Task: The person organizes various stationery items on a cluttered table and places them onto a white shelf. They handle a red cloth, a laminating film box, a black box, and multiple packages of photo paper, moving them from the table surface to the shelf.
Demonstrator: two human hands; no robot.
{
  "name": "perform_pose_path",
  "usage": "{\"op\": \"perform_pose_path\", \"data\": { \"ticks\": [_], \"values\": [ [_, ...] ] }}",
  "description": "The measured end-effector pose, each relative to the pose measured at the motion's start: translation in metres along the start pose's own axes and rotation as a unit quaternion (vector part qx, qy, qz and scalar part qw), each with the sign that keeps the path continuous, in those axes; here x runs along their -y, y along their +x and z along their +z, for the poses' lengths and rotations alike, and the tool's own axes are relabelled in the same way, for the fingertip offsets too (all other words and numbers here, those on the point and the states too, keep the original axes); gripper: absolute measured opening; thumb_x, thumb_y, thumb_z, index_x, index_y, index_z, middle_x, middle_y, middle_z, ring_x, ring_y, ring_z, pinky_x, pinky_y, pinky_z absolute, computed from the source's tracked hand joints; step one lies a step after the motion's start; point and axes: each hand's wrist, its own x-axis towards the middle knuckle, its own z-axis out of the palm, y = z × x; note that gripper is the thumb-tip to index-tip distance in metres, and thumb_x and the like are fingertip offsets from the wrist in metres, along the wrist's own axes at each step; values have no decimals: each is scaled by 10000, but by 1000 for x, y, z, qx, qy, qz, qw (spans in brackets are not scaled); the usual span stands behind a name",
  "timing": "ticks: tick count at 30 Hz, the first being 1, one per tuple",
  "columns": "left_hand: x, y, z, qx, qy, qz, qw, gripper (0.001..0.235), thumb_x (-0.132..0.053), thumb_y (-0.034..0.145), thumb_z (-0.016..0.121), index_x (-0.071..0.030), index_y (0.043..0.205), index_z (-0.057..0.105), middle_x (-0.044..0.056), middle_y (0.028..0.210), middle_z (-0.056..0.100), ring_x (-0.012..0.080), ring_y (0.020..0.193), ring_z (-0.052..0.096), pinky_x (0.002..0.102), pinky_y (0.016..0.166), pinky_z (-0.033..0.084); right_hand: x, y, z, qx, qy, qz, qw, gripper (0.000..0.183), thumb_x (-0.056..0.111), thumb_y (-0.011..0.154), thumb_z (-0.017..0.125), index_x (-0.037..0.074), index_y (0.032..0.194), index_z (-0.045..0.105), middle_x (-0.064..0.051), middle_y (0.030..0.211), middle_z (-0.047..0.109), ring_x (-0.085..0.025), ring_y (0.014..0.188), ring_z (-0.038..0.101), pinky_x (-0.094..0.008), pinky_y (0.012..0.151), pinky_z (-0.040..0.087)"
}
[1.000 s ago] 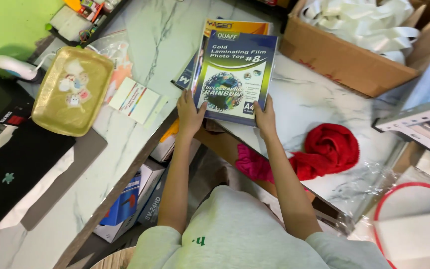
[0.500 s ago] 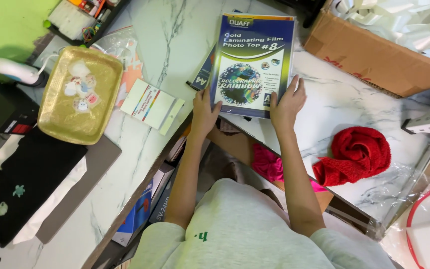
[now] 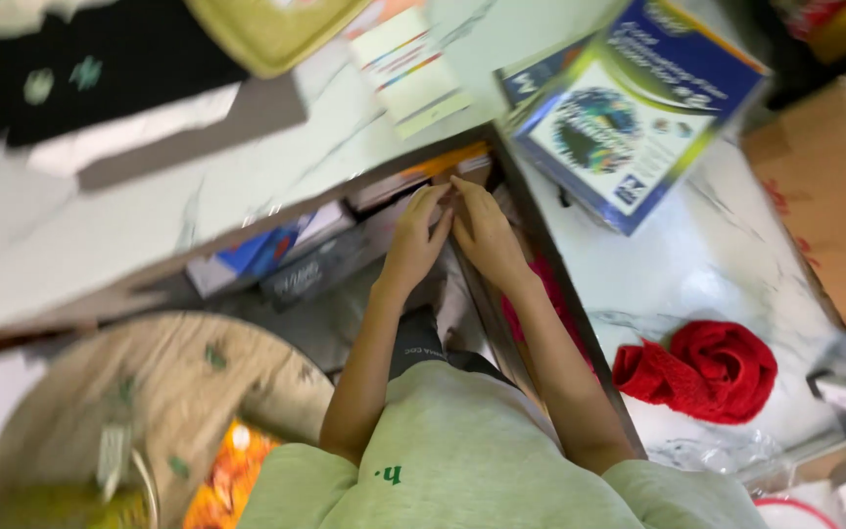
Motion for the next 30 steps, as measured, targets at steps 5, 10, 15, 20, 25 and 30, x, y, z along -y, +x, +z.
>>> {"op": "perform_pose_path", "data": {
  "ticks": [5, 10, 15, 20, 25, 30],
  "values": [
    [1, -109, -52, -104, 24, -101, 989, 343, -58, 987, 647, 5, 1319, 585, 206, 1260, 650, 385, 1164, 655, 410, 1004, 523, 29, -40, 76, 145, 97, -40, 984, 531, -37, 908, 659, -32, 1415, 501, -230, 1290, 617, -402, 1219, 610, -441, 1039, 502],
    [18, -234, -92, -230, 84, -187, 951, 359, -72, 966, 657, 22, 1306, 592, 227, 1261, 648, 410, 1170, 647, 418, 1003, 520, 77, -82, 165, 286, 147, -133, 937, 534, -9, 914, 677, -29, 1417, 499, -244, 1310, 611, -417, 1234, 594, -453, 1043, 490],
    [41, -363, -98, -339, 144, -310, 876, 371, -110, 954, 666, 27, 1293, 606, 250, 1237, 653, 421, 1124, 660, 435, 970, 523, 106, -151, 264, 458, 197, -145, 855, 512, 53, 925, 693, 19, 1406, 522, -226, 1313, 637, -403, 1233, 613, -434, 1022, 514],
    [106, -501, -62, -442, 174, -452, 755, 407, -176, 933, 724, 45, 1252, 599, 285, 1159, 655, 432, 978, 689, 467, 841, 556, 119, -228, 339, 577, 196, -165, 776, 543, 136, 922, 701, 34, 1415, 497, -221, 1357, 604, -389, 1222, 607, -439, 1027, 496],
    [92, -572, -47, -555, 156, -510, 638, 462, -190, 923, 710, 8, 1311, 557, 253, 1261, 591, 411, 1037, 675, 478, 900, 551, 103, -278, 427, 566, 171, -194, 783, 617, 166, 931, 743, -20, 1438, 444, -278, 1382, 549, -420, 1284, 532, -467, 1063, 449],
    [44, -608, -65, -525, 333, -559, 548, 604, -188, 872, 758, -3, 1389, 506, 260, 1375, 518, 480, 1219, 504, 551, 1035, 450, 117, -312, 448, 586, 157, -52, 793, 714, 249, 894, 784, -30, 1422, 394, -250, 1297, 608, -385, 1167, 619, -451, 973, 497]
  ]
}}
